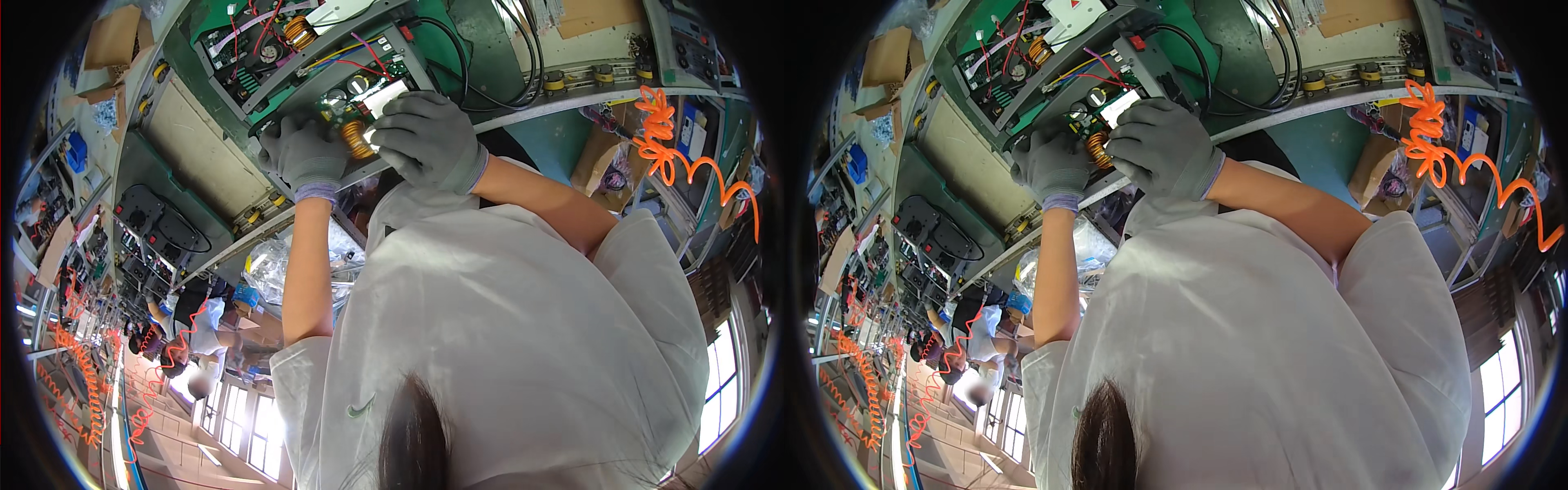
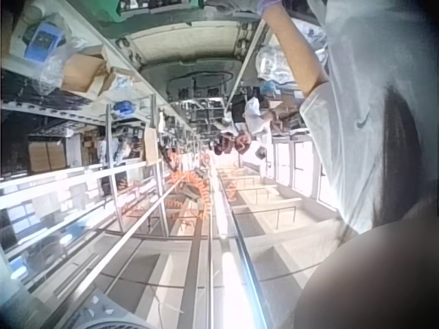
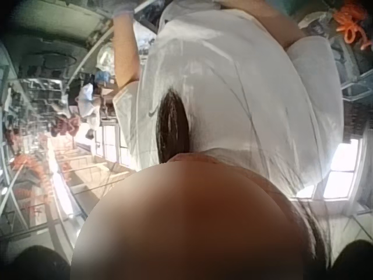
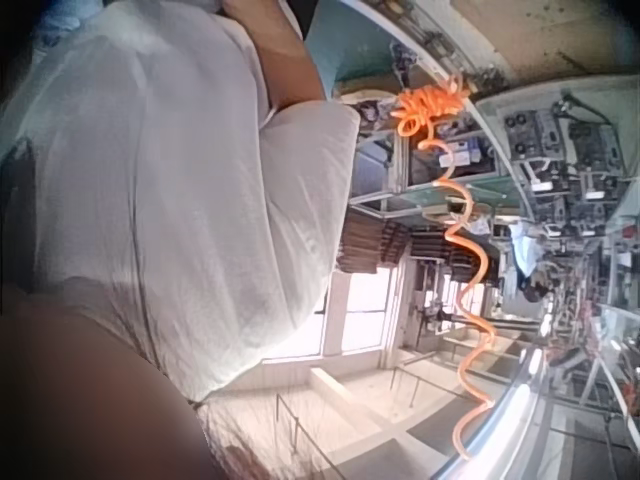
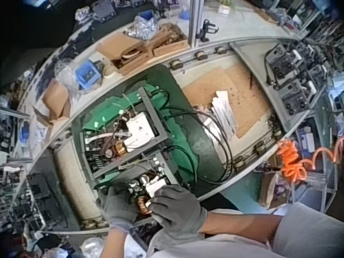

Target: The worker is assembling or wiring internal components of a solar inverter unit at a manufacturing station.

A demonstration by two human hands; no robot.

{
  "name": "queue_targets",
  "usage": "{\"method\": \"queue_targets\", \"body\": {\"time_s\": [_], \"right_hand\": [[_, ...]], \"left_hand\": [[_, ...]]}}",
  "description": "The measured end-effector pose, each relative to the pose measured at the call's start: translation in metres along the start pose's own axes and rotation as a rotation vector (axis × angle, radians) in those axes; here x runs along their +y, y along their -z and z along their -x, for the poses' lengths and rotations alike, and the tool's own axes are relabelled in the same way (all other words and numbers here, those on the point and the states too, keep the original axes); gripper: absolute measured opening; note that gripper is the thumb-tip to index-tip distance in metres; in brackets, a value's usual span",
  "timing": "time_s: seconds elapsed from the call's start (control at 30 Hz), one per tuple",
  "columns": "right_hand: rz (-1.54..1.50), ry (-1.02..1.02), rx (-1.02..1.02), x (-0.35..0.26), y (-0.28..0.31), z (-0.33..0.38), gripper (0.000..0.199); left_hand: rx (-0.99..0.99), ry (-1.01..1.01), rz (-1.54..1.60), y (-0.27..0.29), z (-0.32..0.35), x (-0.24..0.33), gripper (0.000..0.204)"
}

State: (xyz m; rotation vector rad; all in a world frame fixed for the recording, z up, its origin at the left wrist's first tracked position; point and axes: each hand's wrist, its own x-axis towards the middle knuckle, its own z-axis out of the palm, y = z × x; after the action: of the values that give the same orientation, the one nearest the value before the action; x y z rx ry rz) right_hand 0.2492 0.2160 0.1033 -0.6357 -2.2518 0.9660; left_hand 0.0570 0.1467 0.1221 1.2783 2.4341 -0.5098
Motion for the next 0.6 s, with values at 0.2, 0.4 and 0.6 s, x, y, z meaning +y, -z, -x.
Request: {"method": "queue_targets", "body": {"time_s": [0.2,0.4,0.6], "right_hand": [[0.034,0.005,-0.014,0.001,-0.003,0.0,0.02],[0.049,0.028,-0.02,-0.001,-0.004,-0.003,0.02],[0.056,0.012,-0.02,-0.002,-0.005,-0.003,0.019]], "left_hand": [[-0.004,-0.078,0.13,-0.013,0.0,-0.017,0.028],[-0.02,-0.004,0.262,-0.03,-0.002,-0.023,0.029],[-0.108,0.076,0.101,-0.01,-0.002,-0.009,0.032]]}}
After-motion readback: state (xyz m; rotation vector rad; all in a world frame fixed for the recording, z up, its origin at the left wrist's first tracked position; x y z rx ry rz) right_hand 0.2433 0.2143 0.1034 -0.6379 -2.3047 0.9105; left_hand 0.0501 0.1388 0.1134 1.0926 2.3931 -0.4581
